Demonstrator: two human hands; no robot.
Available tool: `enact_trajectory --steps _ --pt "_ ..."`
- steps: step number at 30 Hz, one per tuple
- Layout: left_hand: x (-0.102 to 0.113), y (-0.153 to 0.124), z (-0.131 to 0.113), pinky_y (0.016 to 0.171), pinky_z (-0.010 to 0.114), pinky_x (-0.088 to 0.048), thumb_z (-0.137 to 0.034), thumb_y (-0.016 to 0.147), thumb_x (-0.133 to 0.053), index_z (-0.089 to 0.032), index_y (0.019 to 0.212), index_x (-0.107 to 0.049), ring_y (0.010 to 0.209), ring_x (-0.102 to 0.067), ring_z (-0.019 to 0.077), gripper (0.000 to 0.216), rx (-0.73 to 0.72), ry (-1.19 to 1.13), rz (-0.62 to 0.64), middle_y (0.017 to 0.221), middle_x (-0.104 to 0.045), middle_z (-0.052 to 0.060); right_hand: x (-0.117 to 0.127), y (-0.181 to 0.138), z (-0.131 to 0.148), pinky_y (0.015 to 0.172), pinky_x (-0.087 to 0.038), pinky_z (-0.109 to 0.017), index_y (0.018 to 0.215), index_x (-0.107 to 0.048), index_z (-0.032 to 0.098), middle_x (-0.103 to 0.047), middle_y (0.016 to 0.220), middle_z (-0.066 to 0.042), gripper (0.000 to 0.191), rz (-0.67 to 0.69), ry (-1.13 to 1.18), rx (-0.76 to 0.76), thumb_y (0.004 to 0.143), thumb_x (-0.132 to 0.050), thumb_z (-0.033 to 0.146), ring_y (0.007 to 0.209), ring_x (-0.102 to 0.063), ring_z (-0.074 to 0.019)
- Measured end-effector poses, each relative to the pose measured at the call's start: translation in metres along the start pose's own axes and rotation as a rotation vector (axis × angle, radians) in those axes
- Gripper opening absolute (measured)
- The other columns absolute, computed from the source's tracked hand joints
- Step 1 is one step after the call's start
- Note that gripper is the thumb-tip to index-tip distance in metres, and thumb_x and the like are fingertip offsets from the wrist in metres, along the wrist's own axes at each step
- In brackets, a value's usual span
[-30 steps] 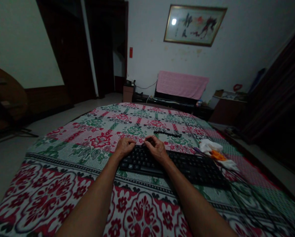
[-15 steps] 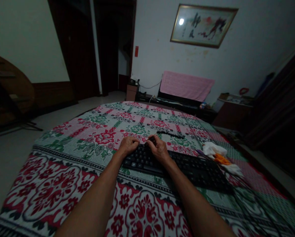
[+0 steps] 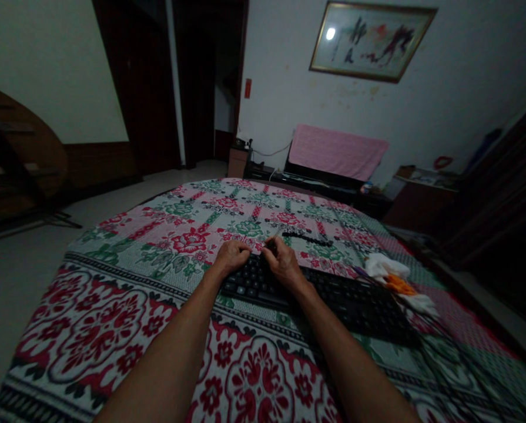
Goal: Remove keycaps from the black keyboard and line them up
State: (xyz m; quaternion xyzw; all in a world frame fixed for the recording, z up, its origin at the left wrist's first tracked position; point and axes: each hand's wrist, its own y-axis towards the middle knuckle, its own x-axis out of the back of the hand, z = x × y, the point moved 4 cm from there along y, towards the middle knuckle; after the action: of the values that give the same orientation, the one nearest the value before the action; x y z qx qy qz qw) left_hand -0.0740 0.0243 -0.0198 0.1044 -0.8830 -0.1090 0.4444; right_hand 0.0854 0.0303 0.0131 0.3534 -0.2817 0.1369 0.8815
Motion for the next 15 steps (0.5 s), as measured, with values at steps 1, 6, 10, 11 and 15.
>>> enact_trajectory --steps 1,6,10,11,15 --pt "-0.0006 0.0005 0.0007 0.079 0.025 -0.046 -0.025 0.072 -0.047 -0.022 0.086 -0.073 0.086 -0.063 0.0179 0.030 0.003 -0.002 0.000 0.087 -0.072 0.001 -0.0011 0.0002 -0.0008 0.067 -0.043 -0.027 0.095 -0.050 0.018 -0.060 0.078 -0.004 0.018 0.002 -0.006 0.002 0.079 -0.049 0.027 0.072 -0.056 -0.0160" --pt "-0.0029 0.0015 0.0024 0.078 0.025 -0.047 -0.026 0.073 -0.047 -0.023 0.085 -0.073 0.085 -0.063 0.0177 0.029 -0.001 -0.008 0.009 0.086 -0.072 0.001 -0.0030 0.0002 -0.0043 0.070 -0.044 -0.029 0.095 -0.051 0.018 -0.060 0.081 -0.004 0.019 0.006 -0.003 0.017 0.076 -0.051 0.024 0.073 -0.056 -0.0163" --pt "-0.0012 0.0001 0.0013 0.078 0.025 -0.047 -0.024 0.072 -0.048 -0.023 0.084 -0.073 0.084 -0.063 0.0176 0.028 0.016 -0.026 0.006 0.086 -0.072 0.000 -0.0025 0.0014 -0.0023 0.070 -0.043 -0.029 0.091 -0.052 0.018 -0.060 0.080 -0.004 0.015 0.042 -0.017 0.043 0.077 -0.050 0.022 0.072 -0.055 -0.0160" --pt "-0.0006 -0.0003 0.0008 0.078 0.025 -0.047 -0.024 0.072 -0.048 -0.024 0.084 -0.073 0.083 -0.063 0.0174 0.028 0.020 -0.029 0.007 0.085 -0.072 0.000 -0.0026 0.0020 -0.0014 0.069 -0.043 -0.029 0.090 -0.052 0.018 -0.060 0.080 -0.004 0.014 0.050 -0.019 0.053 0.077 -0.050 0.022 0.072 -0.055 -0.0160" --pt "0.0012 -0.0015 -0.0004 0.078 0.025 -0.046 -0.023 0.071 -0.049 -0.023 0.084 -0.073 0.082 -0.063 0.0169 0.028 0.020 -0.029 0.000 0.083 -0.072 0.000 -0.0041 0.0055 0.0009 0.068 -0.042 -0.028 0.087 -0.051 0.018 -0.059 0.079 -0.004 0.012 0.058 -0.047 0.065 0.076 -0.050 0.020 0.071 -0.055 -0.0162"
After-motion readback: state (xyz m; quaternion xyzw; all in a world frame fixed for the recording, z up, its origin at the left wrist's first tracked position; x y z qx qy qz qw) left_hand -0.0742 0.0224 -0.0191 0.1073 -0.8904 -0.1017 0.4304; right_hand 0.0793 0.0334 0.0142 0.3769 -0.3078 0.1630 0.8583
